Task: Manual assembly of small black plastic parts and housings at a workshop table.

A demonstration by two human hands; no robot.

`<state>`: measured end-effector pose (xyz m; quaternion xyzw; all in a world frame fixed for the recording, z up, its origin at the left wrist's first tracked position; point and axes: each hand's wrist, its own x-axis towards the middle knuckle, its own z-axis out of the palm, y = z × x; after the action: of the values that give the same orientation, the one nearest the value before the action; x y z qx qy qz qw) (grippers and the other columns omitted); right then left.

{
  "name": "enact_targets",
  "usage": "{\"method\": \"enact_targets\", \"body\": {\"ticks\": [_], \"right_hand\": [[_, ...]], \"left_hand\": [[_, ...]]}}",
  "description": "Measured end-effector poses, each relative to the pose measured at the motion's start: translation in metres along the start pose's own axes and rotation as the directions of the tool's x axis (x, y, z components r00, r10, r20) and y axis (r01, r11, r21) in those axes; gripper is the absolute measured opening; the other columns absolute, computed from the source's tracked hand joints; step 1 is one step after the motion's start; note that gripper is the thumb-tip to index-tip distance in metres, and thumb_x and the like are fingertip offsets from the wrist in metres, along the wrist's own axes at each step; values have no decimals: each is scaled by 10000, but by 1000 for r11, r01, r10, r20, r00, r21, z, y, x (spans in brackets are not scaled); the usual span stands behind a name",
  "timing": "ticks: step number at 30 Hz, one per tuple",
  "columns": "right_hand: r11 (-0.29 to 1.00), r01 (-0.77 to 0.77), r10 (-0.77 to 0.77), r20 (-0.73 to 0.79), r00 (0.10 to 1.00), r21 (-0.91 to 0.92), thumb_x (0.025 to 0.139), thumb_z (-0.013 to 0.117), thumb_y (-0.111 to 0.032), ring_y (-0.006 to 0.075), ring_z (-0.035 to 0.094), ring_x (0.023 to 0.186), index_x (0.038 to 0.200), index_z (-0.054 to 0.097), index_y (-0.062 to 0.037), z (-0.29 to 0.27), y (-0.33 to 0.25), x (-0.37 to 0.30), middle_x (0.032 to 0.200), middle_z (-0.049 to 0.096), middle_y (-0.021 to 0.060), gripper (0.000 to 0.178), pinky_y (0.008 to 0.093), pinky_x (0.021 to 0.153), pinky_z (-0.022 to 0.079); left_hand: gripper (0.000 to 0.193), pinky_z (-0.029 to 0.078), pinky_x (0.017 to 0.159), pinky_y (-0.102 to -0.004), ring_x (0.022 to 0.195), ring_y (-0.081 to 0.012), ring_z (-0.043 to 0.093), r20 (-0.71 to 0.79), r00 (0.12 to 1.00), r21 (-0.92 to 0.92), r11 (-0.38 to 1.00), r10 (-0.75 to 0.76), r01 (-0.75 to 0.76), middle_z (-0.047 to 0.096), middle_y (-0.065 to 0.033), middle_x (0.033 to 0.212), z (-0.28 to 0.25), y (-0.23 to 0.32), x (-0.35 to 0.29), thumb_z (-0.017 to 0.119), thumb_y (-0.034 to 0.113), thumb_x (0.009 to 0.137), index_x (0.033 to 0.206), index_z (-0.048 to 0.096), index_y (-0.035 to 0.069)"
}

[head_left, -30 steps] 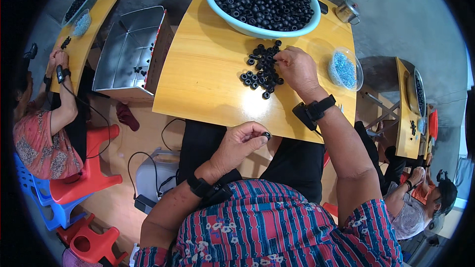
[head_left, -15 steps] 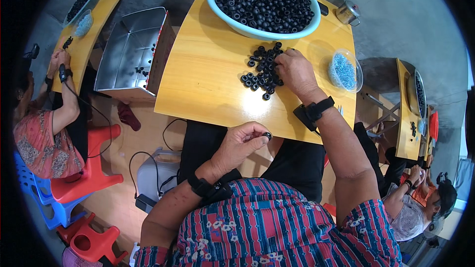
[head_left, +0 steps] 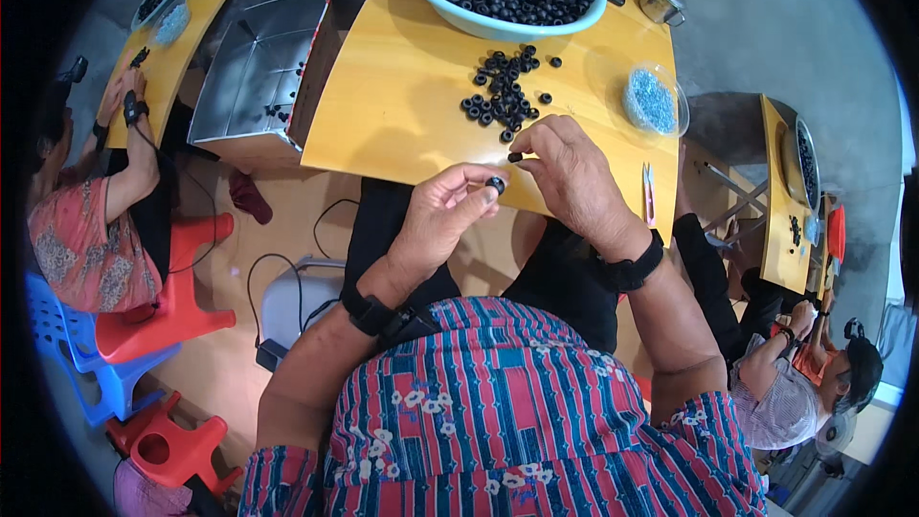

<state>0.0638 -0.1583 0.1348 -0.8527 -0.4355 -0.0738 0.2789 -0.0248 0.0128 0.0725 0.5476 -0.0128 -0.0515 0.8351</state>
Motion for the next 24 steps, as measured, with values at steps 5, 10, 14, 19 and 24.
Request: {"method": "enact_targets", "body": {"ticks": [5,10,14,19,24], "right_hand": [[980,155,-152,31,988,-121,758,575,-70,310,516,779,877,521,-46,-5,-24,-9,796,512,112,133,404,695,443],[923,251,-224,124,967,-292,758,558,-99,283,505,771,870,529,-53,-4,-40,-15,772,485,105,125,380,721,433],[985,140,-136,39,990,-104,764,593,-57,281,555,786,882,560,-45,5,-41,-22,782,540,102,123,368,727,454],[872,-190,212,2,977,451,798,643,-23,246,607,790,934,642,-32,19,-39,-38,818,607,99,136,316,704,483],[730,-279,342,20,940,624,828,653,-27,173,609,799,971,672,-24,27,-39,-47,844,621,75,144,267,726,482]], "left_hand": [[186,453,818,-240,912,-71,551,38,990,-24,990,137,-136,609,-24,1069,9,2,-9,570,91,931,1097,588,8],[196,455,755,-199,843,-47,540,-16,985,134,977,170,-166,617,-16,937,7,2,-23,615,39,891,1071,601,-38],[205,474,758,-209,841,-60,566,-31,988,201,969,151,-142,631,-31,948,9,9,-29,624,49,889,1069,607,-47],[212,496,810,-249,854,-90,601,-23,993,68,991,114,-112,640,-27,961,7,9,-33,610,140,915,1071,623,-3],[215,493,816,-251,851,-91,601,1,996,61,994,95,-95,638,-27,962,6,6,-34,608,148,918,1076,620,3]]}}
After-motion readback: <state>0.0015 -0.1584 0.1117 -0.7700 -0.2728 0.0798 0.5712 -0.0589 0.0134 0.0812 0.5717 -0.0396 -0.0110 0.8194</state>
